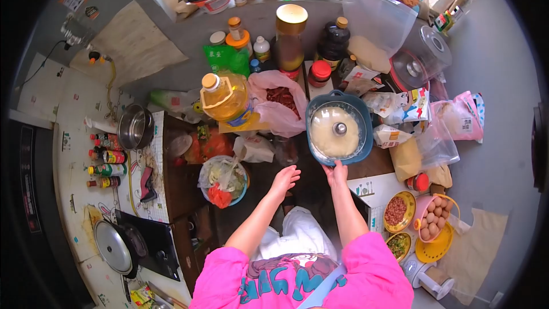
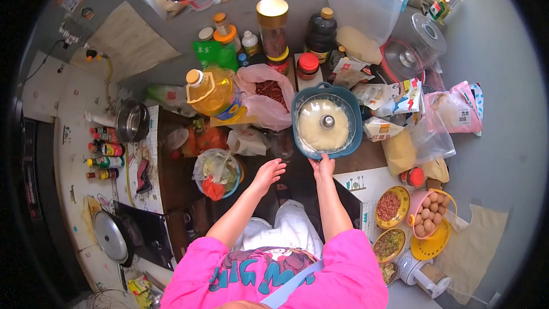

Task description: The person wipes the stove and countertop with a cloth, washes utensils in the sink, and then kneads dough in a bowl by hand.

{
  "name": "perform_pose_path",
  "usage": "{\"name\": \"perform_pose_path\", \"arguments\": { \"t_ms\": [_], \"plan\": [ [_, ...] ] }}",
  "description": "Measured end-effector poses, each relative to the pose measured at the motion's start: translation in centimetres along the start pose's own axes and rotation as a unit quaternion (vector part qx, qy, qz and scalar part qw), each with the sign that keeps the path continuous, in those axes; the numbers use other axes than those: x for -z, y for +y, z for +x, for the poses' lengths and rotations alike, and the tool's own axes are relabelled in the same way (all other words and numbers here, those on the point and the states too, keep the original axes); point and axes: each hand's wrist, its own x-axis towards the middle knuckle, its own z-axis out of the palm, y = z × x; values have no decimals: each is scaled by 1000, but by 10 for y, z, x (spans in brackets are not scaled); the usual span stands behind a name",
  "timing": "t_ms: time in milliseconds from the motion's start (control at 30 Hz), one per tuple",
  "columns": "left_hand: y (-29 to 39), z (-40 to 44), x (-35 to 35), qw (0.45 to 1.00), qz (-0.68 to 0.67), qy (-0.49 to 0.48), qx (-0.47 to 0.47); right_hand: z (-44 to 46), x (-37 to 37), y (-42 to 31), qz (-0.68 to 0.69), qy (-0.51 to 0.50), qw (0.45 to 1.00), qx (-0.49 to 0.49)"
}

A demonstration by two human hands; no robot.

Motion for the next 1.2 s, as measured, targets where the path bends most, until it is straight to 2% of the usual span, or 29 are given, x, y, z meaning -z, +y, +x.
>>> {"name": "perform_pose_path", "arguments": {
  "t_ms": [200, 367, 533, 600, 733, 833, 1067, 1167, 1200],
  "plan": [
    [-9, -25, 26, 999, -18, 18, -24, -61, 20, 14, -104, -5, 995, 10],
    [-14, -61, 48, 996, -48, 49, -49, -119, 29, 20, -237, -63, 969, -9],
    [-23, -120, 94, 981, -168, 47, -79, -177, 20, 44, -303, -131, 942, -58],
    [-37, -142, 119, 971, -212, 65, -85, -194, 15, 57, -323, -161, 929, -77],
    [-75, -181, 162, 968, -187, 126, -108, -224, 8, 84, -371, -208, 899, -101],
    [-84, -221, 166, 949, -190, 194, -160, -242, 2, 97, -410, -234, 877, -92],
    [-109, -270, 178, 917, -260, 234, -191, -269, -19, 109, -512, -288, 804, -89],
    [-118, -281, 181, 909, -285, 238, -188, -278, -21, 125, -547, -306, 764, 153],
    [-123, -283, 183, 911, -279, 241, -186, -283, -21, 127, -601, -279, 700, 266]
  ]
}}
